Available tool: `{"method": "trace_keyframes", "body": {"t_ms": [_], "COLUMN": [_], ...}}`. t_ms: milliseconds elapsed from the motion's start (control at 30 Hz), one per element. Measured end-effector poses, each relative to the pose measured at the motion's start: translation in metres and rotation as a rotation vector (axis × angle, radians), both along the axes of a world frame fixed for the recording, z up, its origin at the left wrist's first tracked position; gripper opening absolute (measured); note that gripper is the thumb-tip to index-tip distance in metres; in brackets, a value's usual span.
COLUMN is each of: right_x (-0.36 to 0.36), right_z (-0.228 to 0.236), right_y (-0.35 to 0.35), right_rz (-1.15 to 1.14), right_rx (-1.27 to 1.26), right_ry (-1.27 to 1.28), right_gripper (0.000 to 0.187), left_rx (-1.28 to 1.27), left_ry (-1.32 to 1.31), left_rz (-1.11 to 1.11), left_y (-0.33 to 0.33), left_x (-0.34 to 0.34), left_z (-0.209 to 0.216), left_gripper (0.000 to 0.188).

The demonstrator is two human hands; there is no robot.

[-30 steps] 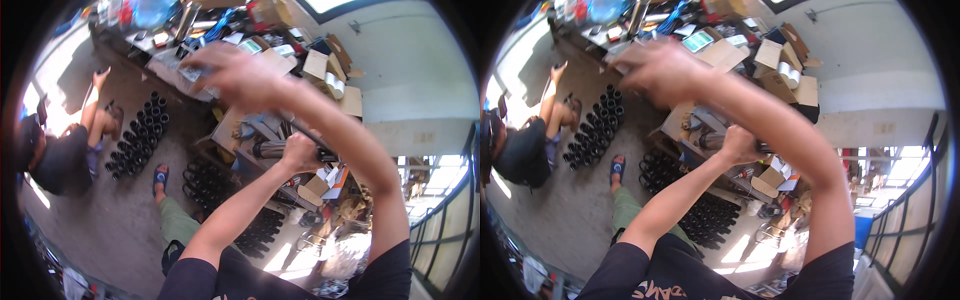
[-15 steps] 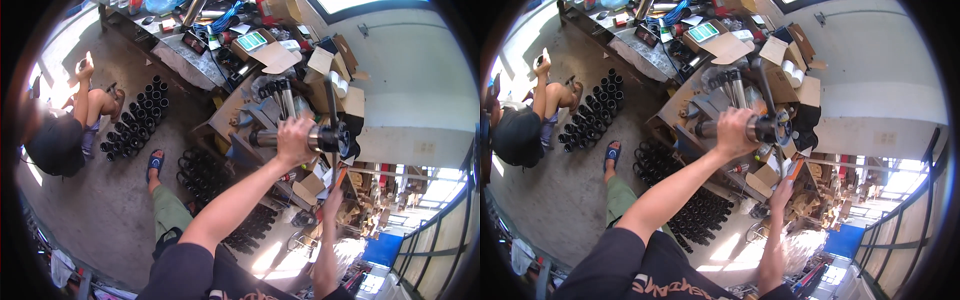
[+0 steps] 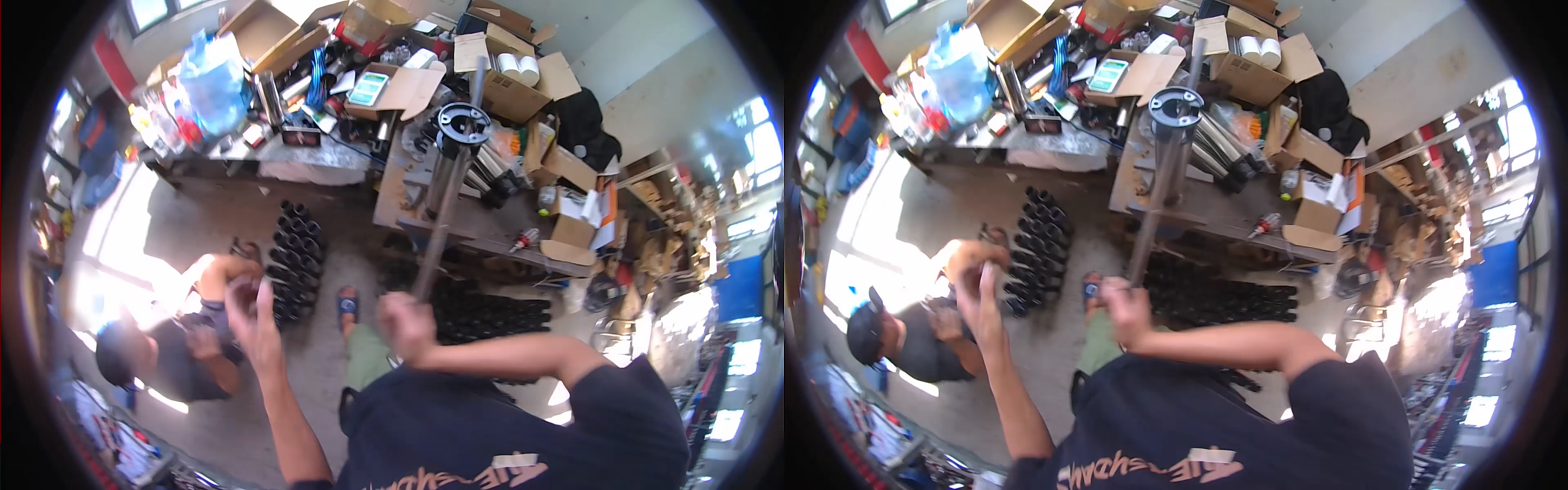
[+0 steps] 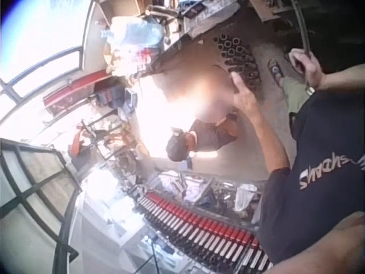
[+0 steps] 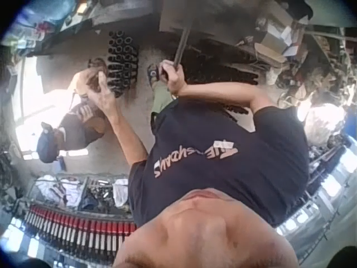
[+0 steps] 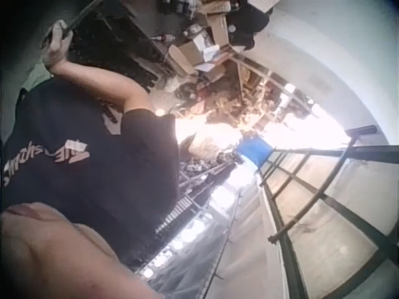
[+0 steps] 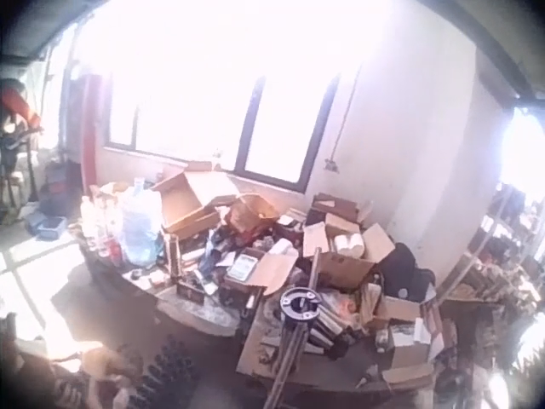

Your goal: The person assembles long cylindrical metal components by manually fitting black caps and turning a threaded rod through the top of each cylinder.

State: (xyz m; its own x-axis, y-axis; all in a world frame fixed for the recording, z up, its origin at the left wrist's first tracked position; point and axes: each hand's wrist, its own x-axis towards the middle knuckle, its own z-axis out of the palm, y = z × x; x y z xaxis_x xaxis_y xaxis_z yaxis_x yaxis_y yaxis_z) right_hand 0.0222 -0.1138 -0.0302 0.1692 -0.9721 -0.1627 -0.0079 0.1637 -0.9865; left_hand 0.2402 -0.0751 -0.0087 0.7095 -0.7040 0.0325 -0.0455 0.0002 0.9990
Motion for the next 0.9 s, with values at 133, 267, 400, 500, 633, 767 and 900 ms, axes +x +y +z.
{"method": "trace_keyframes", "body": {"t_ms": [133,267,400,500,633,767,900], "right_x": [0.205,0.159,-0.036,-0.137,-0.238,-0.254,-0.223], "right_z": [-0.043,-0.011,0.037,0.109,0.148,0.116,0.082], "right_y": [-0.092,-0.079,-0.180,-0.301,-0.439,-0.450,-0.424], "right_rz": [-0.296,-0.036,-0.486,-0.536,0.207,0.048,-0.166], "right_rx": [-0.220,-0.082,-0.932,-1.435,-1.068,-1.075,-1.209], "right_ry": [-0.362,0.054,0.217,0.961,1.644,1.489,1.323], "right_gripper": [0.026,0.033,0.029,0.056,0.025,0.031,0.036], "left_rx": [0.027,0.016,0.274,0.459,0.587,0.773,0.657], "left_ry": [-0.431,-0.641,-1.004,-0.836,-1.192,-1.213,-1.436], "left_rz": [0.015,0.083,0.042,0.081,-0.144,-0.206,-0.022], "left_y": [-0.020,-0.070,-0.085,-0.110,-0.174,-0.198,-0.199], "left_x": [-0.014,0.015,-0.014,-0.035,-0.108,-0.125,-0.079], "left_z": [0.020,-0.061,-0.037,-0.012,0.078,0.110,0.099], "left_gripper": [0.037,0.058,0.055,0.043,0.036,0.027,0.036]}}
